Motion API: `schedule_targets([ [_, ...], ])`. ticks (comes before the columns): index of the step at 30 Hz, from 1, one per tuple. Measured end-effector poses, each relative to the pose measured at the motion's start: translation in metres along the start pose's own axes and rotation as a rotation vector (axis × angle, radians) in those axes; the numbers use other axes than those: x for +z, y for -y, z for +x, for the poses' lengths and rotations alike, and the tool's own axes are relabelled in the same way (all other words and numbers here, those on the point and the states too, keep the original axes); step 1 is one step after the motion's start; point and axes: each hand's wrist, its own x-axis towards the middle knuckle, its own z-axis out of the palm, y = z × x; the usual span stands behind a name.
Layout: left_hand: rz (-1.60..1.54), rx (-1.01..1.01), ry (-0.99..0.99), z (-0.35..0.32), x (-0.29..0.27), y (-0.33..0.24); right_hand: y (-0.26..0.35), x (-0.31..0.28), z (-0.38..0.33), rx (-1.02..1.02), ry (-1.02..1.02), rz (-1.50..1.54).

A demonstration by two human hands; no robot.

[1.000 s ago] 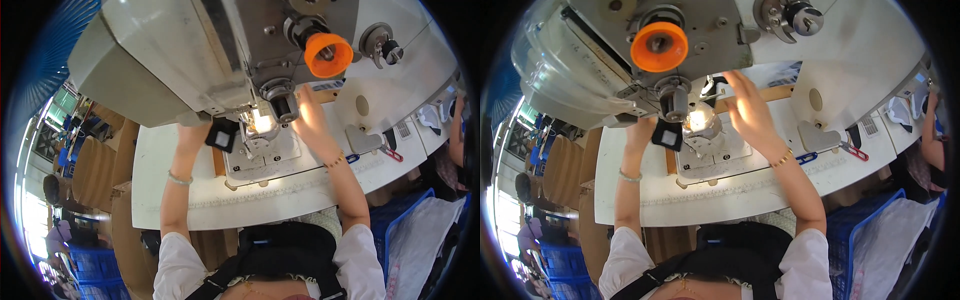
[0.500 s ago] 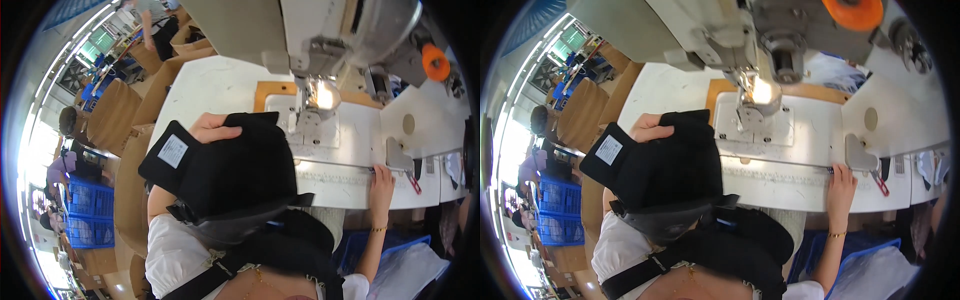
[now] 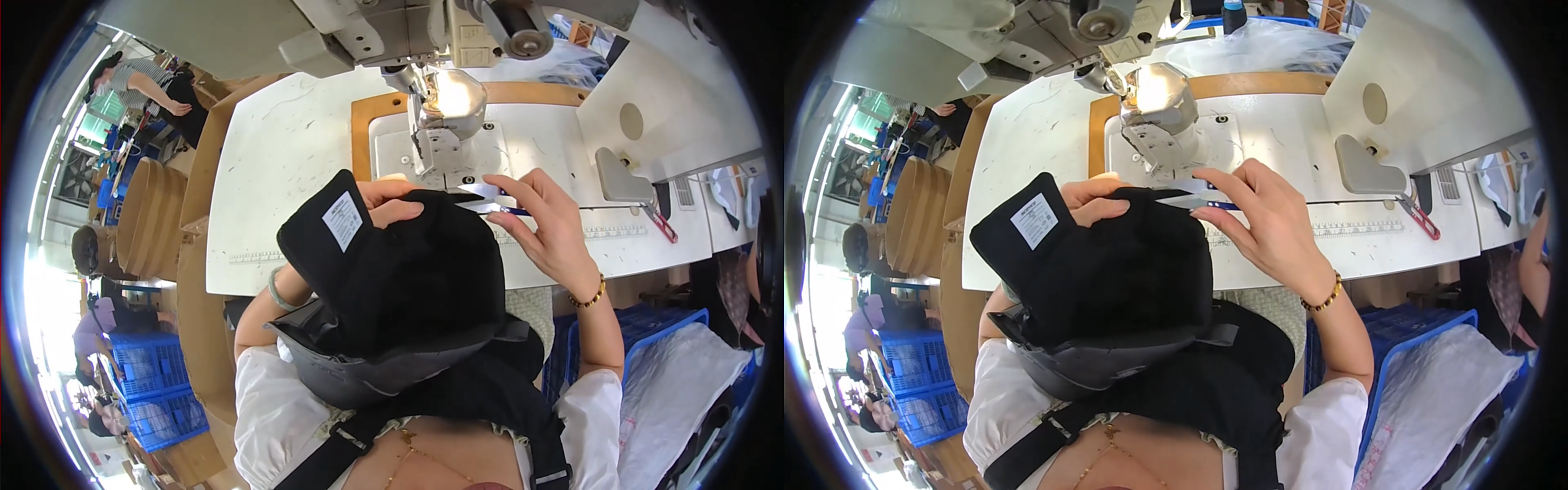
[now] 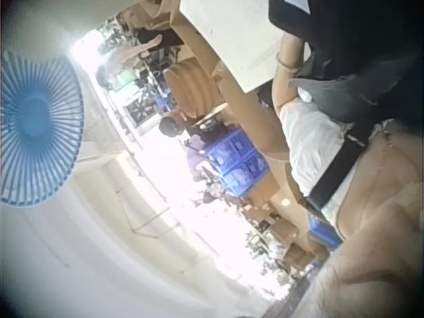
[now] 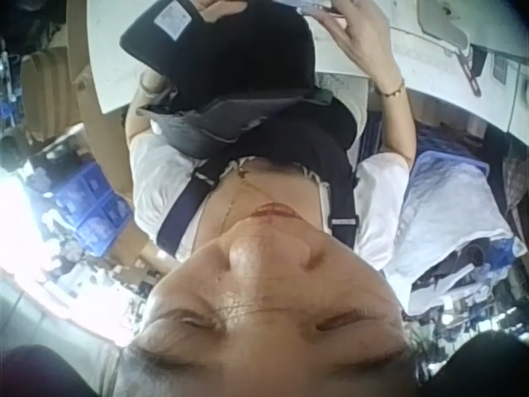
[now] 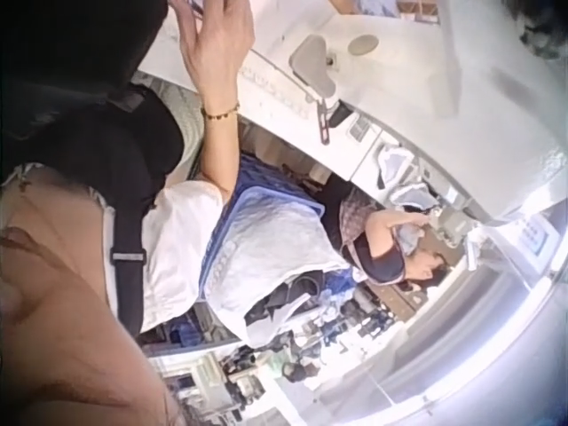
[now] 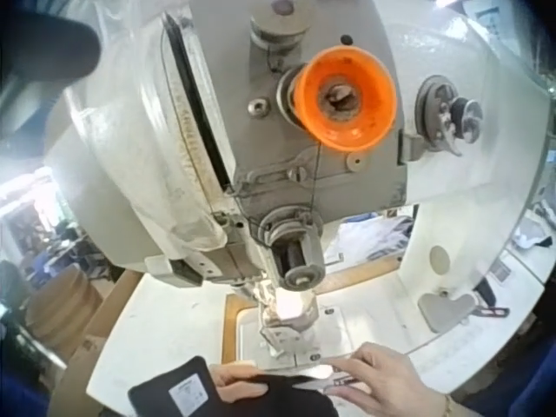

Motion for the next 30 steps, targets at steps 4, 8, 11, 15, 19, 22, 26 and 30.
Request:
schedule_targets([
  [4,0.024,-0.019,-0.032,0.001,-0.002,0.005,0.002,0.006,0.012,-0.092,-0.038,0.026],
  [8,0.001,-0.012,-0.076,0.002,0.000,0.013,0.001,0.010,0.017,-0.204,-0.049,-0.024],
  [11,-0.038,-0.022,-0.118,0.000,-0.001,0.014,0.001,0.012,0.021,-0.249,-0.063,-0.038],
  [15,-0.027,0.042,-0.064,-0.003,-0.002,0.011,0.002,0.013,0.021,-0.255,-0.072,-0.044],
  [19,-0.037,0.081,-0.033,-0.001,-0.001,0.009,0.000,0.014,0.017,-0.219,-0.099,-0.060],
  [22,0.021,0.072,-0.024,0.000,-0.003,0.008,-0.003,0.014,0.015,-0.129,-0.149,-0.052],
  [26,0.035,-0.036,-0.059,0.000,-0.004,0.007,-0.002,0.005,0.009,0.057,-0.148,0.181],
  [30,0.125,-0.044,-0.124,0.000,-0.003,0.007,0.002,-0.024,-0.002,0.237,0.054,0.339],
])
